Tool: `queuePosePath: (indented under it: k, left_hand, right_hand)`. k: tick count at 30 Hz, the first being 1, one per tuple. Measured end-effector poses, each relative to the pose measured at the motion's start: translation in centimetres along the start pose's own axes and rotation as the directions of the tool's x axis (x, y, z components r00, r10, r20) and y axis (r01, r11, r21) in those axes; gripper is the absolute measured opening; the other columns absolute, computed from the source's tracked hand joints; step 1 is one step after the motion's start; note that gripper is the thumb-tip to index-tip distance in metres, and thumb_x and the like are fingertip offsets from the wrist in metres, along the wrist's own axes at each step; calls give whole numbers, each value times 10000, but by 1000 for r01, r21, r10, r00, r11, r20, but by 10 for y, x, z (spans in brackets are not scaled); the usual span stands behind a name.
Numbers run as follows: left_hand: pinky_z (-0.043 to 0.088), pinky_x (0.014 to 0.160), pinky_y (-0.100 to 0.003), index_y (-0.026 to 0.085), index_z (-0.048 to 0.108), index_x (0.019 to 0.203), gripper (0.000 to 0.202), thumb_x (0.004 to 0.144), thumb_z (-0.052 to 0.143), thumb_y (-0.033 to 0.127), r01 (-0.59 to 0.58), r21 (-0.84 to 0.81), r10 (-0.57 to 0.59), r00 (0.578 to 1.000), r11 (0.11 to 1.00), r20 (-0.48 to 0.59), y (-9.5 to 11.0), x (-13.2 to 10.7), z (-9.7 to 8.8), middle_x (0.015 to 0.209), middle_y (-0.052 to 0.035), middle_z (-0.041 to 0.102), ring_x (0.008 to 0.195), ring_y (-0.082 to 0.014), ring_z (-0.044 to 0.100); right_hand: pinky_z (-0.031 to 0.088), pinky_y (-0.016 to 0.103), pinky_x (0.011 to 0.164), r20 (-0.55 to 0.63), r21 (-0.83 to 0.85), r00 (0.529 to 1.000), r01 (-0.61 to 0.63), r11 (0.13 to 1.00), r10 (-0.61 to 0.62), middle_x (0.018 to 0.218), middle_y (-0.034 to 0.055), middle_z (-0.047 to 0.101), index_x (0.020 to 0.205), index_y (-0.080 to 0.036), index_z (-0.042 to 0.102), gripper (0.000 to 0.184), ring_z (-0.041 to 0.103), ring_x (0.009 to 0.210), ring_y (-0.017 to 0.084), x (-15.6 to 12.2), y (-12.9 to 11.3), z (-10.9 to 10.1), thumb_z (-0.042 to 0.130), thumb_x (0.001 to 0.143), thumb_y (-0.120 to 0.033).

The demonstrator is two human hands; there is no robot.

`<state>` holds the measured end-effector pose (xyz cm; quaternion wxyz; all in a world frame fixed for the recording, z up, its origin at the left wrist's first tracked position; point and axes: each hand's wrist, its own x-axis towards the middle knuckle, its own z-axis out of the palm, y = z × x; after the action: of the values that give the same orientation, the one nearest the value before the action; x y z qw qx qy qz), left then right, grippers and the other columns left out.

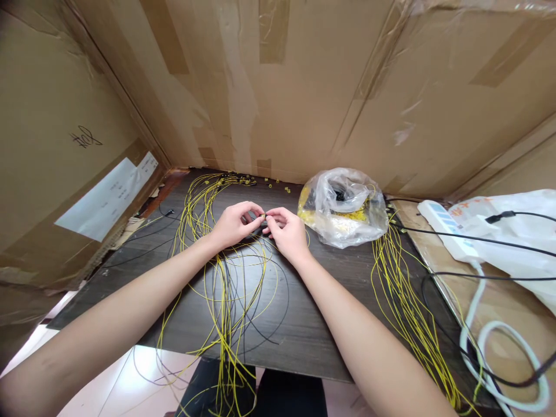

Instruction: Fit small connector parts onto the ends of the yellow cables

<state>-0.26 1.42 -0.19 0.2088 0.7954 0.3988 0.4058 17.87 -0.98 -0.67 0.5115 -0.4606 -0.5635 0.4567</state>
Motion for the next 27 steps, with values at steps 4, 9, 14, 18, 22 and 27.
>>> queuePosePath:
  k: [4,9,14,18,22,27]
  left_hand:
    - [516,655,-248,194,725,991,113,922,674,267,-5,-5,5,1000,1000,-5,-1,0,0,908,-21,724,673,-124,642]
    - [519,665,-243,196,740,987,103,920,696,261,-2,-17,2,1000,1000,-2,0,1,-2,916,-19,717,679,-117,639]
    - [526,675,-245,197,741,980,98,915,703,260,10,-1,-10,1000,1000,4,1,1,-2,932,-24,723,702,-124,650]
    - [529,680,-249,194,737,980,115,923,687,279,3,-7,-3,1000,1000,10,1,1,-2,931,-30,738,713,-134,660]
    - [536,690,-257,193,738,983,137,929,675,303,0,-4,0,1000,1000,10,1,1,-2,935,-40,750,762,-155,680]
    - [535,679,-259,187,724,979,142,926,681,312,34,-18,-34,999,999,31,2,1,-1,906,-36,748,711,-144,669]
  right_hand:
    - [603,274,553,3,3,1000,1,1000,-1,816,64,768,936,-188,682,402,752,654,187,0,1,0,779,792,-550]
    - [601,275,553,12,4,1000,7,1000,-7,862,77,780,938,-191,674,423,755,664,189,1,2,-1,788,798,-573]
    - [584,266,545,7,-7,1000,9,1000,-9,890,84,782,937,-186,672,409,751,666,184,1,1,-1,782,806,-557]
    - [582,272,545,-6,-7,1000,26,1000,-26,862,78,769,938,-187,672,390,750,673,191,1,1,-1,776,808,-539]
    - [592,285,549,-12,-27,999,32,999,-32,845,70,752,942,-193,676,393,746,680,197,1,2,0,766,812,-553]
    - [594,282,551,-5,-44,999,37,998,-37,834,64,743,932,-195,677,394,745,694,197,1,1,-1,766,811,-559]
